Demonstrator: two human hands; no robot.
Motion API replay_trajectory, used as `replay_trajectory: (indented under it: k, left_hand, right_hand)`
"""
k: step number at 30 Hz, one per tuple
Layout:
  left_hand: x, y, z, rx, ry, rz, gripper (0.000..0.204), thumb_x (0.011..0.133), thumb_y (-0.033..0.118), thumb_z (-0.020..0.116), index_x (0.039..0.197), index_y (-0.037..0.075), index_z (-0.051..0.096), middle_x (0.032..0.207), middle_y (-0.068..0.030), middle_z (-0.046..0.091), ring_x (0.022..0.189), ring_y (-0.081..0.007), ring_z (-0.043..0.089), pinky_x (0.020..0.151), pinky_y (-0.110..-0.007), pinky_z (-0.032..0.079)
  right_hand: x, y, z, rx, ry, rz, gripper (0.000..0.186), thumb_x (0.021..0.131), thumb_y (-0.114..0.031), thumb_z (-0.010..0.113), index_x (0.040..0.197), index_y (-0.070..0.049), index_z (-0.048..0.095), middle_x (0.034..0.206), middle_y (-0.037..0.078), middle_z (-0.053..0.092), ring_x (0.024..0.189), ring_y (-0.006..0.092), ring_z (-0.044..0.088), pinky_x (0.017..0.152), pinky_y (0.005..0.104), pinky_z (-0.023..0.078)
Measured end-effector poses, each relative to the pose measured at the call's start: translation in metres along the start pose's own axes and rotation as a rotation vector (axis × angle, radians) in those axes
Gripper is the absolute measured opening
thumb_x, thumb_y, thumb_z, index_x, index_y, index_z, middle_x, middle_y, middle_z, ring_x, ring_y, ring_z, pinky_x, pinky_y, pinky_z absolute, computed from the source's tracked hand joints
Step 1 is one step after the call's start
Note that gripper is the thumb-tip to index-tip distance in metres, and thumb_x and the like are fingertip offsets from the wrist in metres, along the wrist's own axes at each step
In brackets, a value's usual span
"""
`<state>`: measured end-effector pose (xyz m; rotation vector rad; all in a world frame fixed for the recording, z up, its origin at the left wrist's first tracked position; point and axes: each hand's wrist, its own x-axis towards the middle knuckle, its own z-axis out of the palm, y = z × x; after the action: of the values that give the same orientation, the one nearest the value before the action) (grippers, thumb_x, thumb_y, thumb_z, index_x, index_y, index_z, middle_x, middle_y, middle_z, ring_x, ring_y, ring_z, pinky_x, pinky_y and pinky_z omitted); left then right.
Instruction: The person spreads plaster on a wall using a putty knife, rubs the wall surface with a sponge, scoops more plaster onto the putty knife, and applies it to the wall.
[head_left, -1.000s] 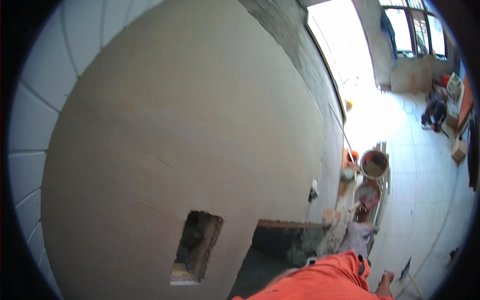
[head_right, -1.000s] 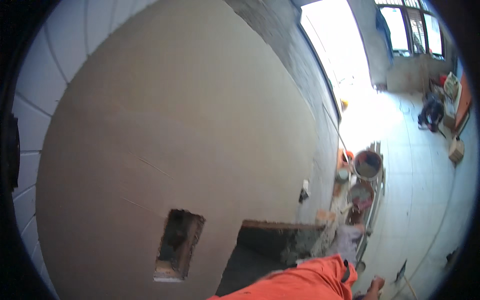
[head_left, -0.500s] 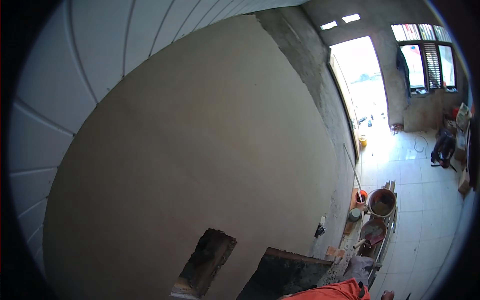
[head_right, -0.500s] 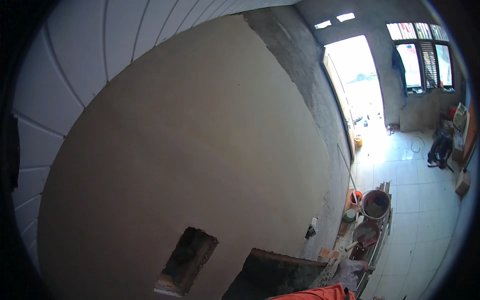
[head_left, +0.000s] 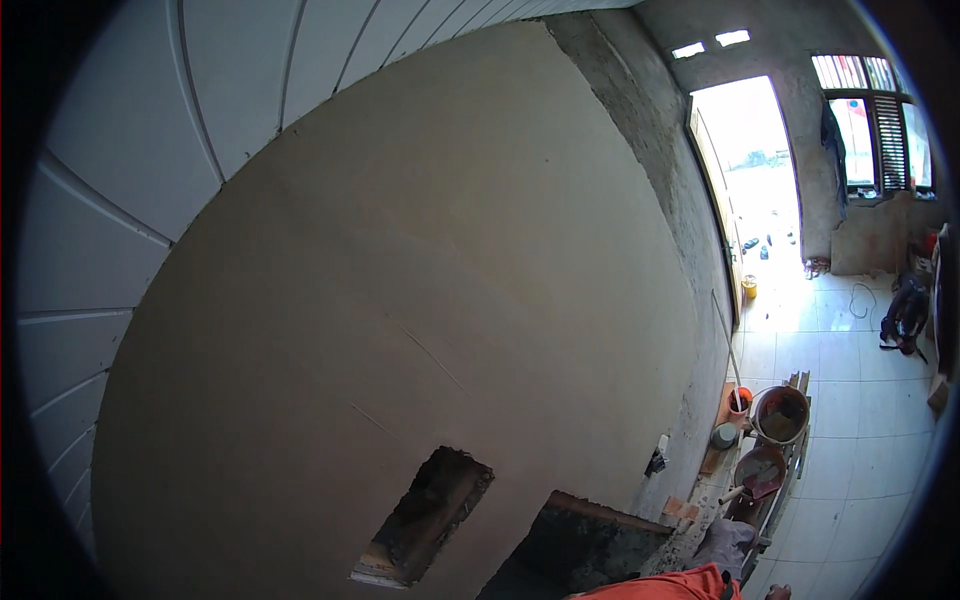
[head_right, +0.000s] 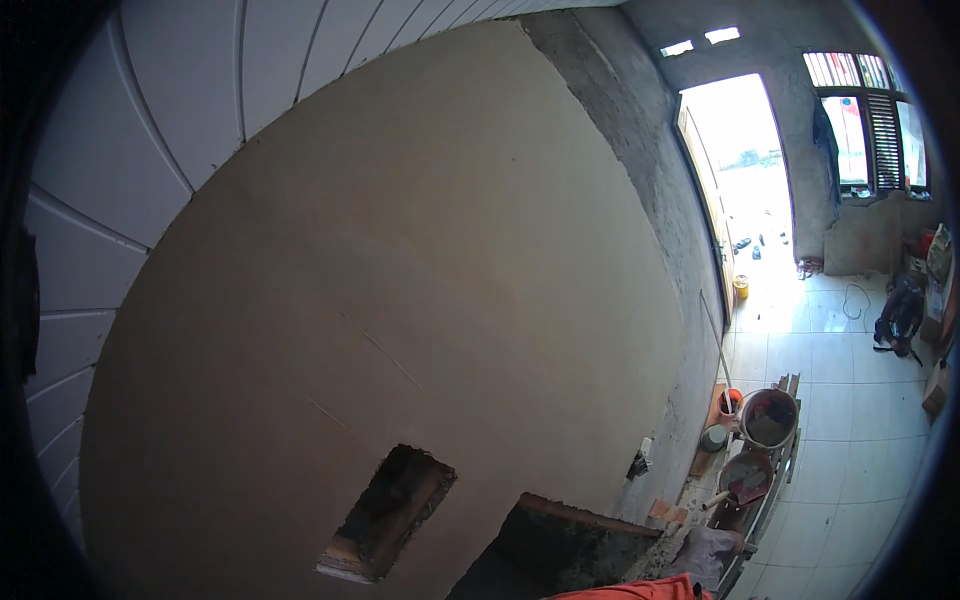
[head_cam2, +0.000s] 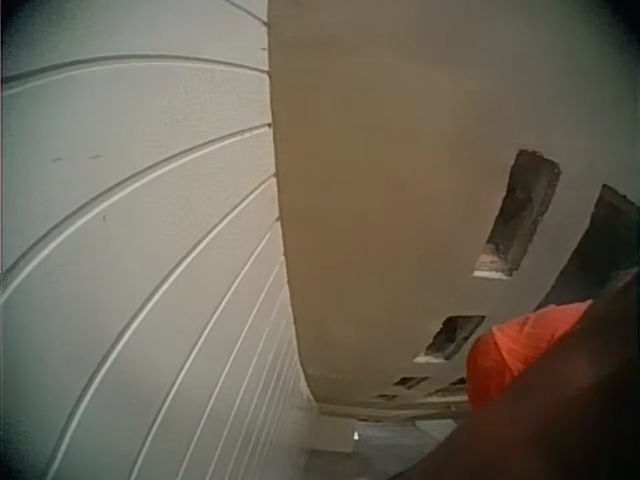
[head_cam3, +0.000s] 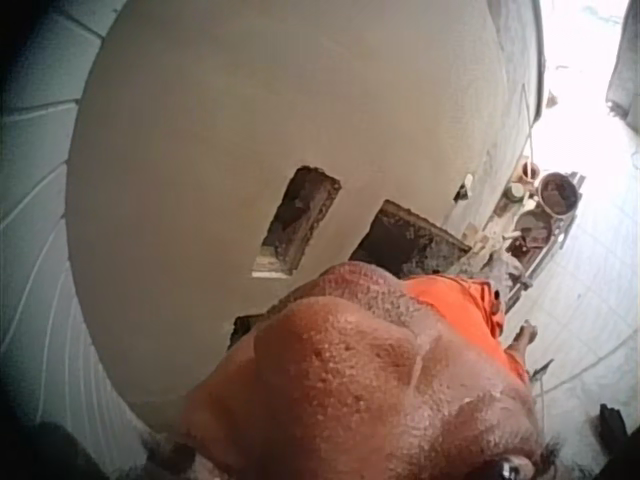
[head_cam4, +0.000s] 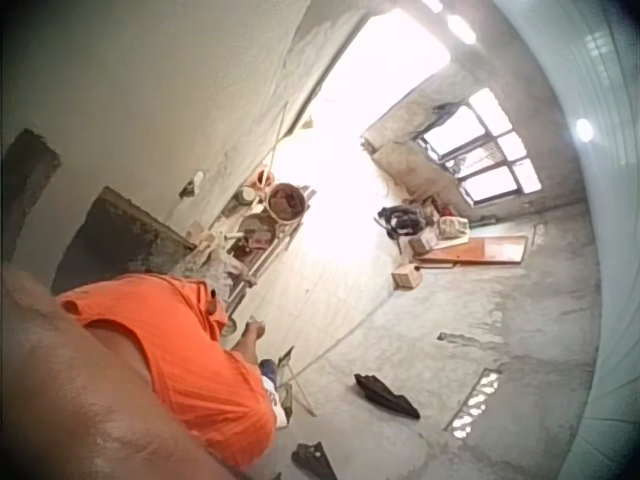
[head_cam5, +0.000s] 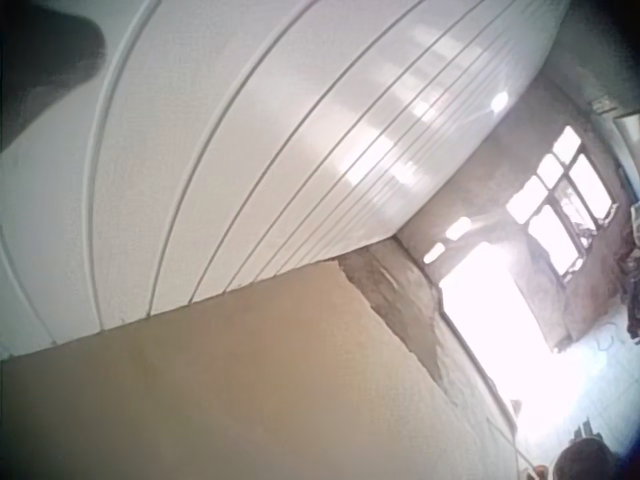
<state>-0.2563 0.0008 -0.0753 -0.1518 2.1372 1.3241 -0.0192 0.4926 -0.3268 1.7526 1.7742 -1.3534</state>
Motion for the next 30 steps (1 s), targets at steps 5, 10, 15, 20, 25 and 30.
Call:
replay_trajectory:
  k: [5, 10, 15, 20, 25, 30]
  left_hand:
    - [0.001, 0.004, -0.007, 0.017, 0.004, -0.007, 0.040, 0.095, 0.018, 0.062, 0.131, 0.001, 0.055, 0.093, -0.0037, 0.067, 0.074, -0.0083, 0.057, 0.066, -0.024, 0.049]
    - [-0.010, 0.005, -0.001, 0.037, -0.009, -0.029, 0.040, 0.095, 0.018, 0.062, 0.131, 0.001, 0.055, 0.094, -0.0037, 0.067, 0.074, -0.0083, 0.057, 0.066, -0.024, 0.049]
    - [-0.015, -0.006, 0.000, 0.108, -0.086, -0.078, 0.039, 0.096, 0.018, 0.062, 0.131, 0.001, 0.055, 0.094, -0.0037, 0.067, 0.074, -0.0082, 0.057, 0.066, -0.024, 0.049]
    - [-0.027, -0.037, -0.026, 0.079, -0.020, -0.132, 0.039, 0.096, 0.018, 0.061, 0.131, 0.001, 0.055, 0.094, -0.0038, 0.067, 0.074, -0.0082, 0.057, 0.066, -0.024, 0.049]
    - [-0.025, -0.058, -0.035, 0.080, -0.035, -0.226, 0.039, 0.096, 0.018, 0.061, 0.131, 0.001, 0.055, 0.094, -0.0038, 0.067, 0.074, -0.0082, 0.057, 0.066, -0.024, 0.049]
    - [-0.022, -0.077, -0.028, 0.082, -0.072, -0.255, 0.039, 0.096, 0.017, 0.061, 0.131, 0.001, 0.055, 0.095, -0.0038, 0.067, 0.074, -0.0082, 0.057, 0.066, -0.024, 0.049]
  right_hand:
    - [0.046, 0.018, 0.021, 0.037, -0.100, 0.062, 0.060, 0.082, -0.040, 0.074, 0.133, -0.014, 0.054, 0.121, 0.018, 0.061, 0.105, 0.0365, 0.059, 0.077, 0.0404, 0.052]
    - [0.077, 0.049, 0.043, -0.092, -0.025, -0.003, 0.055, 0.088, -0.044, 0.061, 0.132, -0.012, 0.056, 0.125, 0.016, 0.061, 0.116, 0.0344, 0.055, 0.093, 0.0401, 0.044]
    - [0.036, 0.082, 0.035, -0.852, -0.178, -0.355, 0.060, 0.088, -0.047, 0.053, 0.131, -0.005, 0.055, 0.124, 0.018, 0.062, 0.125, 0.0318, 0.050, 0.106, 0.0437, 0.036]
    - [-0.020, 0.002, 0.046, -0.376, 0.002, 0.014, 0.046, 0.087, -0.038, 0.059, 0.118, -0.003, 0.063, 0.121, 0.020, 0.063, 0.116, 0.0347, 0.057, 0.096, 0.0454, 0.045]
    - [-0.089, 0.012, 0.015, -0.266, 0.132, 0.313, 0.056, 0.087, -0.036, 0.062, 0.133, -0.006, 0.053, 0.134, 0.017, 0.055, 0.123, 0.0336, 0.054, 0.101, 0.0393, 0.046]
    - [-0.130, 0.059, -0.012, -0.066, 0.193, 0.456, 0.062, 0.085, -0.036, 0.062, 0.138, -0.008, 0.049, 0.139, 0.016, 0.052, 0.125, 0.0316, 0.053, 0.103, 0.0374, 0.045]
